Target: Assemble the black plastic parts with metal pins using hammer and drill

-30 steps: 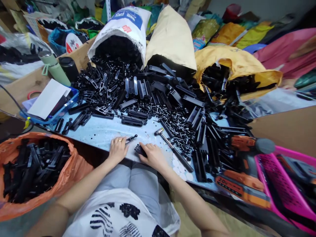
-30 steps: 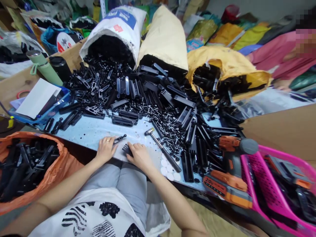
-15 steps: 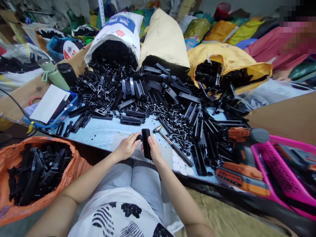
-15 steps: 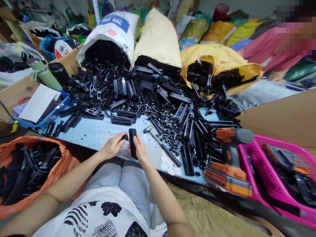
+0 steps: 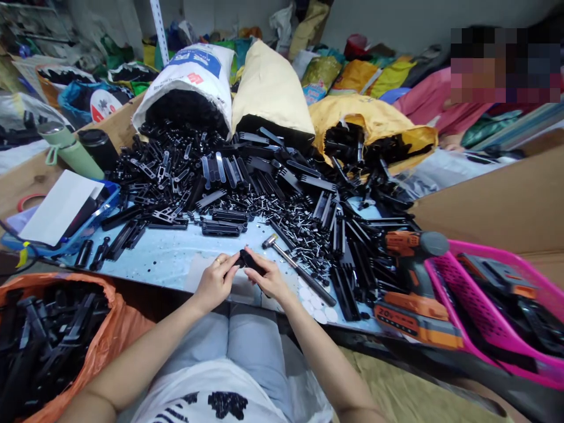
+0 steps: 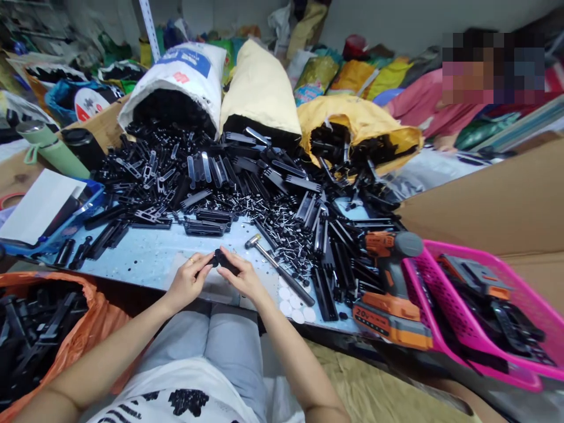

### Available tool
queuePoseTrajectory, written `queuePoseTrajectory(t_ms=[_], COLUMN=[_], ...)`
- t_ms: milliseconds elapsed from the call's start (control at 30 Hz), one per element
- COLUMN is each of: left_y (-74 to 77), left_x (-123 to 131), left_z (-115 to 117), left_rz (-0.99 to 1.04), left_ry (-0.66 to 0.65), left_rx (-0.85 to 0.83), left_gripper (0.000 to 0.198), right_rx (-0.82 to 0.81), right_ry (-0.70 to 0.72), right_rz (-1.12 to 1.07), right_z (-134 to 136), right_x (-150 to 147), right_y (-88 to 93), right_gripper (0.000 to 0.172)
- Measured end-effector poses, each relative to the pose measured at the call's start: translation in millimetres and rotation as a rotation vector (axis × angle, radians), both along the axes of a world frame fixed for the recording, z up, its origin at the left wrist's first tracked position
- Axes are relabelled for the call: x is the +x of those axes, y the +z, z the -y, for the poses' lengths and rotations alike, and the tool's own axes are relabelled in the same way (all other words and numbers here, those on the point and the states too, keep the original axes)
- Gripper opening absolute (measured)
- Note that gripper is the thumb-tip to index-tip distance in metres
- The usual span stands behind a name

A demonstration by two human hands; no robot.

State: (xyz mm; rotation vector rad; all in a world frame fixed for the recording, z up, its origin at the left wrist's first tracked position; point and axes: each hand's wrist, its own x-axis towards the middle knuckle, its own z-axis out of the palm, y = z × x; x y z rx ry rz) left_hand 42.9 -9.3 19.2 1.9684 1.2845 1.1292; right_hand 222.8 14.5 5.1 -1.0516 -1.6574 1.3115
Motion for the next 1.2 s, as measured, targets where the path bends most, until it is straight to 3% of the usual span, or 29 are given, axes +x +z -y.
queuePoseTrajectory(t_ms=[100, 200, 400, 567, 667, 833, 933, 1033, 1200], left_y=[0.4, 0.6, 4.6, 6.3, 6.3, 13.0, 15.7, 14.8, 14.1], left_x=[2.4, 9.4, 24.1, 21.9, 15.3, 2.8, -0.2, 2.3, 16.9], left_z=[-0.9, -2.7, -6.2, -8.6, -10.0, -8.6, -5.6, -2.5, 1.2], left_rz=[-0.024, 0.011, 0.097, 0.124, 0.271, 0.665, 0.668, 0.510, 0.230], left_ry=[0.020, 0.051, 0.161, 0.136, 0.055, -0.310, -0.336, -0.323, -0.102], left_rx=[0.043, 0.100, 0.167, 0.122, -0.112, -0.868, -1.040, -0.997, -0.364], left_gripper=[0.036, 0.036, 0.033, 0.031, 0.034, 0.045, 0.047, 0.052, 0.048], right_rx=[0.178, 0.242, 0.182, 0.100, 0.129, 0.269, 0.337, 0.417, 0.466], right_ry=[0.012, -0.026, -0.161, -0.232, -0.230, -0.267, -0.226, -0.191, -0.104], right_rz=[0.119, 0.118, 0.049, 0.000, -0.003, 0.053, 0.105, 0.149, 0.212], right_z=[-5.3, -4.1, 15.2, 23.0, 20.2, 15.6, 15.6, 16.0, 18.3], right_x=[6.5, 4.3, -16.9, -25.6, -19.4, 2.4, 14.5, 22.6, 18.9], right_y=[6.6, 7.4, -7.6, -14.0, -14.4, -10.3, -3.9, 1.1, 4.0], right_gripper=[0.053, 0.054, 0.055, 0.057, 0.058, 0.060, 0.058, 0.057, 0.058])
